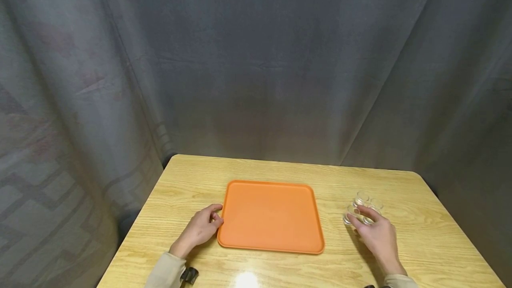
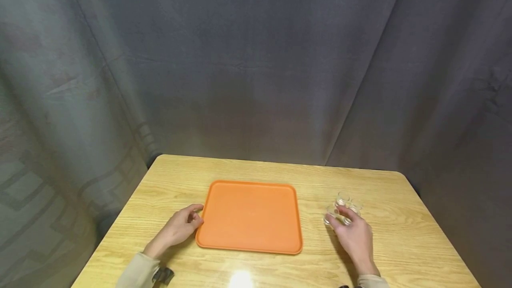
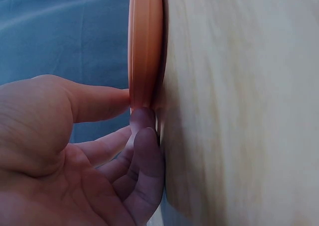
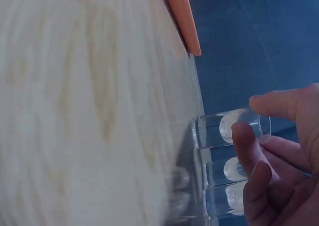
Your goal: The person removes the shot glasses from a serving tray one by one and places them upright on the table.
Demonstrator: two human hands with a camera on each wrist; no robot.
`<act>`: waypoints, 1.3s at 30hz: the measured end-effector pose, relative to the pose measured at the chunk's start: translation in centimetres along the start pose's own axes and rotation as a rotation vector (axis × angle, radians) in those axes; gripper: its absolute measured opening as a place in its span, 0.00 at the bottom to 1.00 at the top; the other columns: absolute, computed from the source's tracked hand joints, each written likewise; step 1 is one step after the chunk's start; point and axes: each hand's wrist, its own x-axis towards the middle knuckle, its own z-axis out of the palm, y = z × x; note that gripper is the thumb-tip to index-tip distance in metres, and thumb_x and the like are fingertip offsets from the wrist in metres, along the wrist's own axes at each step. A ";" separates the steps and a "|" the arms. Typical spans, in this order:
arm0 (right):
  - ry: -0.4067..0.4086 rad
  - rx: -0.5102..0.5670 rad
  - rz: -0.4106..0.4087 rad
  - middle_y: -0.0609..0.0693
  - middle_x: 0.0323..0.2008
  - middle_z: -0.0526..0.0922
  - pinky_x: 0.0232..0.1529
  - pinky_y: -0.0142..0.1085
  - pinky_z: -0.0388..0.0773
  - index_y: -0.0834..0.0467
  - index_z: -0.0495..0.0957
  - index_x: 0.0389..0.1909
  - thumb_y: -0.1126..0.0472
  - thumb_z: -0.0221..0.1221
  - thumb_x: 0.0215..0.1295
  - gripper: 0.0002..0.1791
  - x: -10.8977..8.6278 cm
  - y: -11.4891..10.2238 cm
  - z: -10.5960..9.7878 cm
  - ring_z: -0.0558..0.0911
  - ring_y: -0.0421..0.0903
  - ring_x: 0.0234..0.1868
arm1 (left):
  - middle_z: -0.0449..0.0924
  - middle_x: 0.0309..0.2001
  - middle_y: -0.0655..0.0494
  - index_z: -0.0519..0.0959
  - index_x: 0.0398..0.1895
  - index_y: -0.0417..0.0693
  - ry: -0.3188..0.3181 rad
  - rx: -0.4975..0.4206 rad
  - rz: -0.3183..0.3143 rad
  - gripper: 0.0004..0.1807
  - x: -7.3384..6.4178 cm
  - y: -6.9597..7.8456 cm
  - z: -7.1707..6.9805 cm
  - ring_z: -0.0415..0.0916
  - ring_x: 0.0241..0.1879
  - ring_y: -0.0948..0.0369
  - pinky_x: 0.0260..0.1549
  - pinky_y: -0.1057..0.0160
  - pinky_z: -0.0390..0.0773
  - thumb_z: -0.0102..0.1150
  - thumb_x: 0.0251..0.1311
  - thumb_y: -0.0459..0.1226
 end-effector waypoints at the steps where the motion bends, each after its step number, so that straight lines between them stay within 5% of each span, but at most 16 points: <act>1: 0.004 -0.008 0.004 0.62 0.57 0.88 0.35 0.24 0.69 0.60 0.86 0.59 0.41 0.75 0.63 0.32 0.0 0.0 -0.1 0.89 0.40 0.31 | 0.76 0.34 0.59 0.78 0.68 0.37 0.002 0.000 0.003 0.23 0.0 0.0 0.0 0.69 0.31 0.63 0.36 0.65 0.67 0.62 0.72 0.34; 9: -0.002 0.012 0.035 0.62 0.56 0.88 0.43 0.29 0.71 0.60 0.86 0.60 0.42 0.75 0.62 0.33 0.0 0.1 -0.3 0.86 0.65 0.59 | 0.75 0.34 0.58 0.78 0.67 0.37 0.011 0.008 0.016 0.23 0.0 0.1 -0.1 0.69 0.32 0.62 0.38 0.63 0.67 0.63 0.72 0.34; 18: 0.007 0.055 0.017 0.67 0.57 0.86 0.36 0.17 0.65 0.63 0.86 0.57 0.46 0.77 0.62 0.31 -0.1 0.2 0.0 0.85 0.69 0.60 | 0.75 0.34 0.58 0.78 0.67 0.37 0.013 0.009 0.011 0.23 -0.1 0.1 0.0 0.69 0.32 0.62 0.38 0.64 0.67 0.63 0.72 0.34; 26: 0.007 0.054 0.014 0.66 0.57 0.87 0.35 0.22 0.72 0.61 0.86 0.57 0.45 0.77 0.61 0.31 -0.1 0.4 0.1 0.90 0.58 0.46 | 0.75 0.34 0.59 0.78 0.67 0.37 0.012 0.007 0.009 0.23 -0.1 -0.1 0.0 0.69 0.31 0.63 0.38 0.64 0.67 0.63 0.71 0.34; 30: 0.002 0.072 0.028 0.58 0.37 0.92 0.28 0.29 0.72 0.59 0.86 0.57 0.45 0.76 0.63 0.28 -0.2 0.3 0.1 0.84 0.39 0.29 | 0.75 0.34 0.59 0.78 0.68 0.37 0.005 0.007 0.005 0.23 -0.1 -0.1 -0.1 0.69 0.31 0.63 0.37 0.64 0.67 0.63 0.72 0.34; 33: 0.002 0.107 0.027 0.51 0.22 0.87 0.22 0.33 0.70 0.58 0.86 0.57 0.46 0.75 0.64 0.26 -0.2 0.1 0.1 0.76 0.35 0.18 | 0.75 0.34 0.59 0.78 0.68 0.38 0.003 0.005 0.007 0.23 -0.1 -0.1 -0.1 0.69 0.31 0.63 0.38 0.64 0.67 0.63 0.72 0.35; 39: 0.008 0.142 0.012 0.51 0.21 0.89 0.20 0.34 0.70 0.56 0.85 0.59 0.47 0.70 0.70 0.23 -0.1 -0.1 -0.2 0.82 0.36 0.18 | 0.75 0.34 0.59 0.79 0.67 0.38 0.010 0.010 0.013 0.23 0.0 -0.1 -0.2 0.69 0.32 0.62 0.39 0.63 0.68 0.63 0.72 0.35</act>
